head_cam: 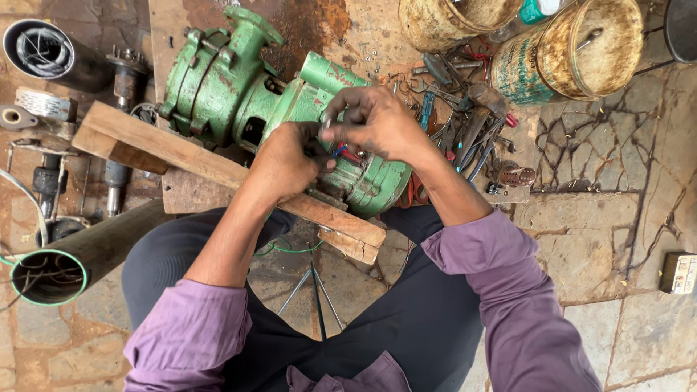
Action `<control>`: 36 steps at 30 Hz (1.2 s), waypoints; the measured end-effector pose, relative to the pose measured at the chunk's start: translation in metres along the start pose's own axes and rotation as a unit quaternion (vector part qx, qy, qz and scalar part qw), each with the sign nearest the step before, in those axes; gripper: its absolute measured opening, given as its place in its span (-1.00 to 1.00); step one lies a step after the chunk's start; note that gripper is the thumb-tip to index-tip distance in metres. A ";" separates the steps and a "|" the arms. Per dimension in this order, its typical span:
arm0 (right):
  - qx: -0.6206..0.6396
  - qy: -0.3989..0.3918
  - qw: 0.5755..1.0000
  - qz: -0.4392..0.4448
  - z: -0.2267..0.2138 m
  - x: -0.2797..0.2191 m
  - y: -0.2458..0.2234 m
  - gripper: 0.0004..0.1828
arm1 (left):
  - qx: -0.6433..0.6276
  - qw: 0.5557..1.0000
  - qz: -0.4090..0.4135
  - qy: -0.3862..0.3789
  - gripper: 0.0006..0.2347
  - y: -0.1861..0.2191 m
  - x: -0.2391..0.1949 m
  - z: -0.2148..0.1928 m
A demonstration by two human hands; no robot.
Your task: The person connects and tapes electrical wires on a green water pump motor, using pliers and a wrench to secure components.
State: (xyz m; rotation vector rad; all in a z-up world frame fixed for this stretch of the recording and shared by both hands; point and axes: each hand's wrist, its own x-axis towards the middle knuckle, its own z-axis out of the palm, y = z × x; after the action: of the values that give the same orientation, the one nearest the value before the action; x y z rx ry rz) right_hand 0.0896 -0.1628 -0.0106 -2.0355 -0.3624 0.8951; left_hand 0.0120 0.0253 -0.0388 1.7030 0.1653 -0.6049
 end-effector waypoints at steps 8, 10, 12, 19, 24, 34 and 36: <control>-0.009 0.228 0.974 0.015 -0.021 -0.024 0.011 -0.77 | 0.056 0.998 0.012 0.012 -0.57 0.008 -0.004 -0.001; 0.038 0.233 0.971 0.042 -0.022 -0.025 0.022 -0.75 | 0.061 0.998 0.008 0.012 -0.57 0.009 -0.004 -0.002; 0.082 0.221 0.970 0.058 -0.025 -0.026 0.036 -0.75 | 0.061 0.998 0.006 0.013 -0.56 0.010 -0.004 0.000; 0.215 0.169 0.959 0.074 -0.021 -0.006 0.061 -0.81 | 0.066 0.998 0.013 0.020 -0.56 0.010 -0.005 0.000; 0.157 0.192 0.961 0.118 -0.019 -0.018 0.051 -0.81 | 0.077 0.996 0.022 0.024 -0.57 0.009 -0.004 0.001; -0.127 0.349 0.928 0.035 0.068 -0.108 0.030 -0.76 | 0.082 0.996 0.030 0.037 -0.57 0.007 -0.005 0.003; -0.091 0.317 0.943 0.054 0.088 -0.115 0.013 -0.70 | 0.099 0.994 0.026 0.033 -0.59 0.009 -0.004 -0.001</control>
State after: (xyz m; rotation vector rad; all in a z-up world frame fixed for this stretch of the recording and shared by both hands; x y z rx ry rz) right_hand -0.0541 -0.1807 -0.0008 -2.3989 0.0265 0.2311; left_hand 0.0124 0.0252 -0.0287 1.9145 0.1100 -0.5394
